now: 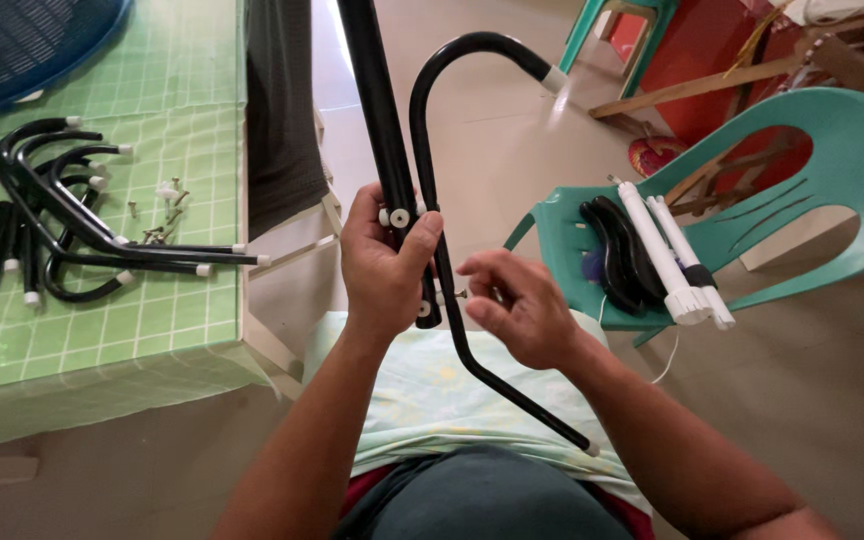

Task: The person assembles curved black metal rods by inserting and tightening screws with an Allen key. They repeatedly align the rods, insert screws, and tighten them while holding the assembly in their hands.

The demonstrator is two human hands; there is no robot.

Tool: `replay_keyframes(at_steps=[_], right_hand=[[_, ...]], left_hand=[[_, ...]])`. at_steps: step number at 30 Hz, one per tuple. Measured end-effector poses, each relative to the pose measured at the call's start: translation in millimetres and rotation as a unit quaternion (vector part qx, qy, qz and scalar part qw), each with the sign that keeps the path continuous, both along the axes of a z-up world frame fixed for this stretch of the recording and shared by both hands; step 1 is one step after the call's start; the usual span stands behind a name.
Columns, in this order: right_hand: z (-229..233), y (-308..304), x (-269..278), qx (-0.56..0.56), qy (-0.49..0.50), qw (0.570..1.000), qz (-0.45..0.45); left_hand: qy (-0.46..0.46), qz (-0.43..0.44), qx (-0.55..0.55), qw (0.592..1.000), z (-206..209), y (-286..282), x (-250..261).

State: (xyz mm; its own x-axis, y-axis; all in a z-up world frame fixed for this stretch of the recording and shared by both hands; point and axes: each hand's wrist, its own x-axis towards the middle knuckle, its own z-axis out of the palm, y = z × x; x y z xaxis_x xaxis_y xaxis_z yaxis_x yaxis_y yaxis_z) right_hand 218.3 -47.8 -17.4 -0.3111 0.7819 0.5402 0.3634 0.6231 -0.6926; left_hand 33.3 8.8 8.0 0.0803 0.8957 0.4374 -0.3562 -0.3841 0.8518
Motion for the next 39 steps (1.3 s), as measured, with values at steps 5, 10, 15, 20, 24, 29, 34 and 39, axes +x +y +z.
replay_keyframes(at_steps=[5, 10, 15, 20, 24, 29, 34, 39], right_hand=[[1.6, -3.3, -8.7, 0.101, -0.033, 0.994, -0.002], [-4.7, 4.7, -8.5, -0.036, -0.091, 0.995, -0.014], [5.2, -1.4, -11.1, -0.036, -0.007, 0.999, 0.005], [2.5, 1.0, -14.0, 0.022, -0.078, 0.997, -0.009], [-8.3, 7.0, -13.3, -0.213, -0.078, 0.972, -0.063], [5.1, 10.1, -3.1, -0.086, -0.181, 0.975, -0.092], [34.1, 0.6, -7.8, -0.207, -0.111, 0.96, -0.153], [42.4, 3.2, -18.4, -0.227, -0.144, 0.938, -0.22]], left_hand=[[-0.013, -0.005, -0.011, 1.0, 0.3, -0.8, -1.7], [0.0, -0.007, -0.033, 0.999, -2.0, -4.4, -4.0], [0.006, 0.012, -0.019, 1.0, -0.7, -1.4, -5.2], [0.006, 0.007, -0.038, 0.999, -2.6, -1.7, -3.5], [0.005, 0.007, -0.03, 1.0, -3.4, 0.7, -7.9], [0.005, 0.025, -0.029, 0.999, -4.2, 5.6, -14.0], [0.007, 0.024, -0.023, 0.999, -3.5, 8.7, -12.6], [-0.008, 0.017, -0.018, 1.0, -1.2, 6.2, -11.3]])
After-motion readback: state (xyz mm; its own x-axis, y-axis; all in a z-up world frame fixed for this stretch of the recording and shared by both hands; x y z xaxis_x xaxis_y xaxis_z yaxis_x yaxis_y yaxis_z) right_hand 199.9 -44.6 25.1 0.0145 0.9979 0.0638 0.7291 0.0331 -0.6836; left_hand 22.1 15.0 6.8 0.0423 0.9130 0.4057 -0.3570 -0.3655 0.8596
